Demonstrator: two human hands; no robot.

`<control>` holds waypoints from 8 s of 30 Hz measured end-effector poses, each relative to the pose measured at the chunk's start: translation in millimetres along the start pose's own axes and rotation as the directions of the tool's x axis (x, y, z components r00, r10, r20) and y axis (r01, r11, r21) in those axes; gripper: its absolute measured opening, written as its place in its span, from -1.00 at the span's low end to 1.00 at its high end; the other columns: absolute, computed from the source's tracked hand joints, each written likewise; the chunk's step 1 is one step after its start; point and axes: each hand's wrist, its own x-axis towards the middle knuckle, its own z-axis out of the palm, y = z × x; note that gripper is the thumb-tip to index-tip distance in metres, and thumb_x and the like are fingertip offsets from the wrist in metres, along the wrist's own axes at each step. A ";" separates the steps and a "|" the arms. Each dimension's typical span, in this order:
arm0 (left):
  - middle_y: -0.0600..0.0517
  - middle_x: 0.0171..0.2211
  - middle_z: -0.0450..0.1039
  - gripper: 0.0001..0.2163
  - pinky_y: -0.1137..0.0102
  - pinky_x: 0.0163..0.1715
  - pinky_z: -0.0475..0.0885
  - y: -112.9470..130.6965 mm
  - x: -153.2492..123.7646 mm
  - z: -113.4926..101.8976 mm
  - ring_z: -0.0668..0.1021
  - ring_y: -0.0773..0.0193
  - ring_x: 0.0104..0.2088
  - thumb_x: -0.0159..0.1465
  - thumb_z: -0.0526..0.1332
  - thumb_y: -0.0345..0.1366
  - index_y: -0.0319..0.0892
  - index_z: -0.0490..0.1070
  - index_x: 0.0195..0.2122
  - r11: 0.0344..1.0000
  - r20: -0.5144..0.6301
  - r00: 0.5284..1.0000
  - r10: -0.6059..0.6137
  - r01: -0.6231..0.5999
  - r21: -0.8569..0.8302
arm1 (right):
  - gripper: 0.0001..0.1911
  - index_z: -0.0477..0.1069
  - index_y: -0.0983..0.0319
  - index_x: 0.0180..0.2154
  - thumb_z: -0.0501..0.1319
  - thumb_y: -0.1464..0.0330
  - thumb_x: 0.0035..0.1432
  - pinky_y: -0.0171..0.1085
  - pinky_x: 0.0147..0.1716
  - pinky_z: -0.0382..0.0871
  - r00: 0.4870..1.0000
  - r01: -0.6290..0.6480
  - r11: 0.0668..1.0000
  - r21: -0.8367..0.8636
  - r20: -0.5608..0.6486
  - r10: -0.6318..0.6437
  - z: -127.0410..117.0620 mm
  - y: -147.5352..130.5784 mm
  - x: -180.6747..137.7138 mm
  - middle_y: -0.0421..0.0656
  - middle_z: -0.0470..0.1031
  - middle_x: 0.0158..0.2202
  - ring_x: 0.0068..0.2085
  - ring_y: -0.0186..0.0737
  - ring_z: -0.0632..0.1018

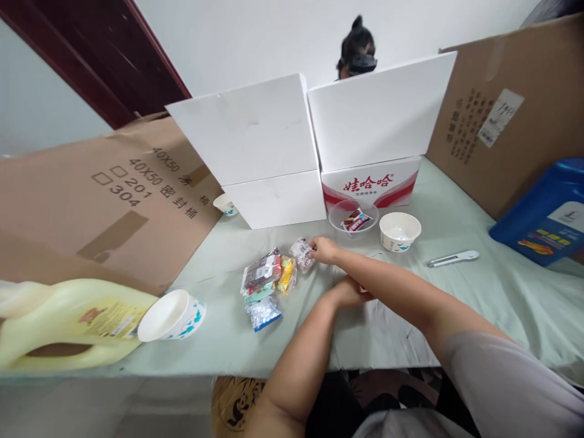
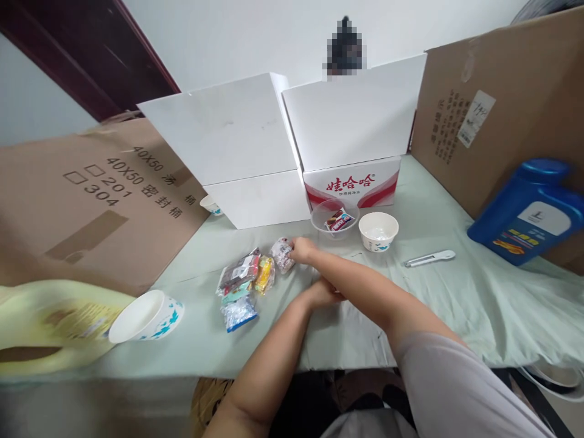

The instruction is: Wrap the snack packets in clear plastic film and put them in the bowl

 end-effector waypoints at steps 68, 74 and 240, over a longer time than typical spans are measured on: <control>0.08 -0.40 0.44 -0.73 0.39 -0.37 0.43 -22.1 17.1 -13.9 0.52 0.31 -0.40 0.01 0.31 -0.14 -0.14 0.27 -0.39 0.670 -0.552 0.765 -0.333 -0.220 -0.709 | -0.81 0.41 0.25 -0.15 0.09 0.41 0.23 -0.23 -0.26 0.37 0.797 0.313 0.945 0.095 -0.567 -0.207 -35.7 138.0 -156.7 -0.09 0.47 -0.32 -0.28 -0.18 0.49; 0.15 -0.50 0.33 -0.77 0.44 -0.44 0.34 -28.4 17.6 -21.3 0.44 0.37 -0.50 -0.07 0.24 -0.31 -0.14 0.23 -0.37 0.694 -0.643 0.657 -0.394 -0.246 -0.677 | -0.77 0.36 0.21 -0.13 0.09 0.44 0.14 -0.24 -0.34 0.35 0.629 0.271 0.936 0.226 -0.777 0.005 -44.7 143.7 -158.7 -0.21 0.34 -0.43 -0.41 -0.24 0.40; -0.07 -0.11 0.49 -0.75 0.19 0.00 0.39 -8.8 17.9 -41.8 0.50 0.08 -0.03 -0.07 0.42 -0.21 -0.15 0.42 -0.43 0.981 -0.134 0.985 0.104 -0.080 0.176 | -0.63 0.54 0.25 -0.26 0.02 0.63 0.04 -0.28 -0.18 0.41 0.900 0.244 0.922 0.300 -0.425 -0.100 -36.3 165.1 -142.3 -0.10 0.58 -0.23 -0.23 -0.24 0.55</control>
